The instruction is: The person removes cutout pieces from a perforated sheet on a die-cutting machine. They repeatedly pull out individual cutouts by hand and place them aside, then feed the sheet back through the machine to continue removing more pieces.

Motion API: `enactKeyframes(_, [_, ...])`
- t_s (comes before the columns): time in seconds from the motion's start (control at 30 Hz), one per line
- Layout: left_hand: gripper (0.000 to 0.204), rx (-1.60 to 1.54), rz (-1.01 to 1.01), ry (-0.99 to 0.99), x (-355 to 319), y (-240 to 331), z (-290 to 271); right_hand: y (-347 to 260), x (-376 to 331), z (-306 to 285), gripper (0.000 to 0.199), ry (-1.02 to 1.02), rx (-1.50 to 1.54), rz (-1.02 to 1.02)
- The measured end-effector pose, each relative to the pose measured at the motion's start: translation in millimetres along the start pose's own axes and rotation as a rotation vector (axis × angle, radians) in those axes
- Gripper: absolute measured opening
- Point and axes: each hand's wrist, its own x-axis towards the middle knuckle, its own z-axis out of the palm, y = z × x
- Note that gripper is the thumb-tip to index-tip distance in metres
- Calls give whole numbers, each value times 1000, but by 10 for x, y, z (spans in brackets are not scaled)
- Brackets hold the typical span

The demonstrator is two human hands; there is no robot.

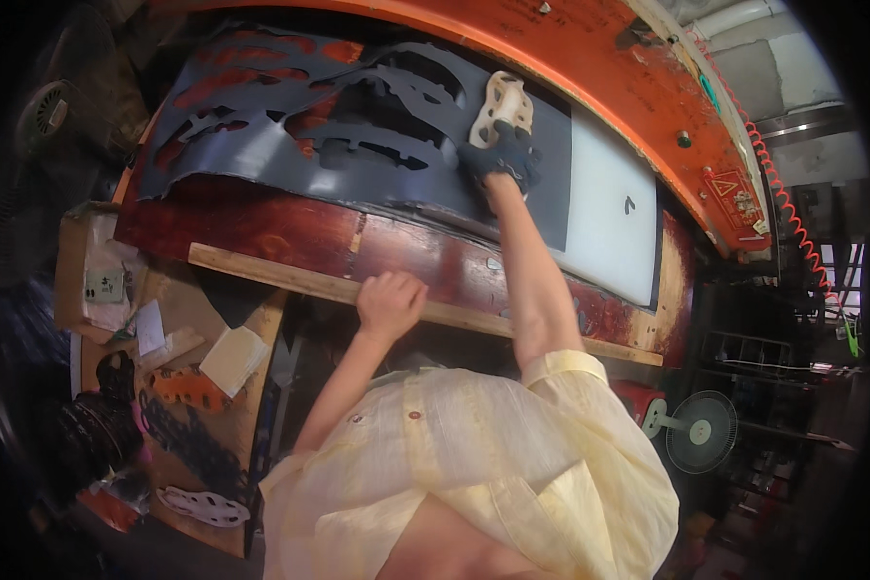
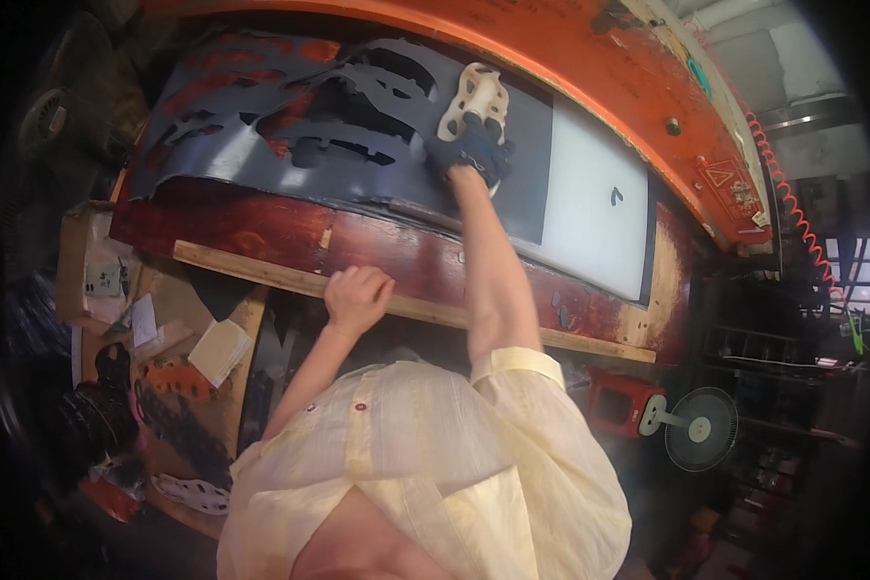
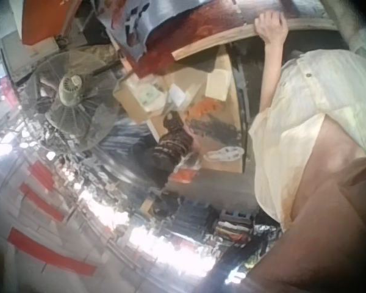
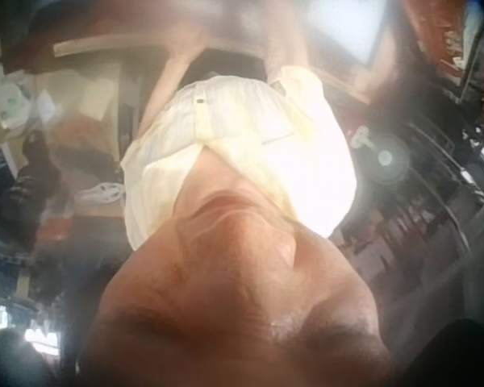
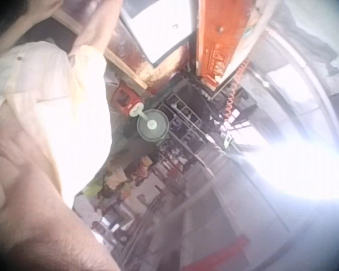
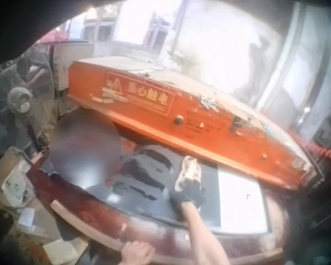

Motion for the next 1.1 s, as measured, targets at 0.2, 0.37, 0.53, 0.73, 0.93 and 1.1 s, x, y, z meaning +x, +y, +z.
enactKeyframes(0.2, [10, -60, 31, 65, 20, -47, 18, 10, 86, 203, 84, 19, -52, -26])
enactKeyframes(0.37, [11, -110, 52, 53, 12, -121, 53, 89, 281, 309, 78, -13, -10, -123])
enactKeyframes(0.53, [11, -102, 53, 48, 9, -218, 111, 768, 268, 73, 58, -63, 947, 9])
enactKeyframes(0.73, [17, -122, 69, 23, 116, -296, 145, 1726, -573, 227, 47, 167, 150, -72])
enactKeyframes(0.93, [20, -218, 170, -53, 313, -408, 197, 1896, -890, 347, 42, 118, -98, -233])
enactKeyframes(1.1, [23, -238, 190, -176, 480, -503, 371, 1981, -816, 352, 39, -17, 259, 85])
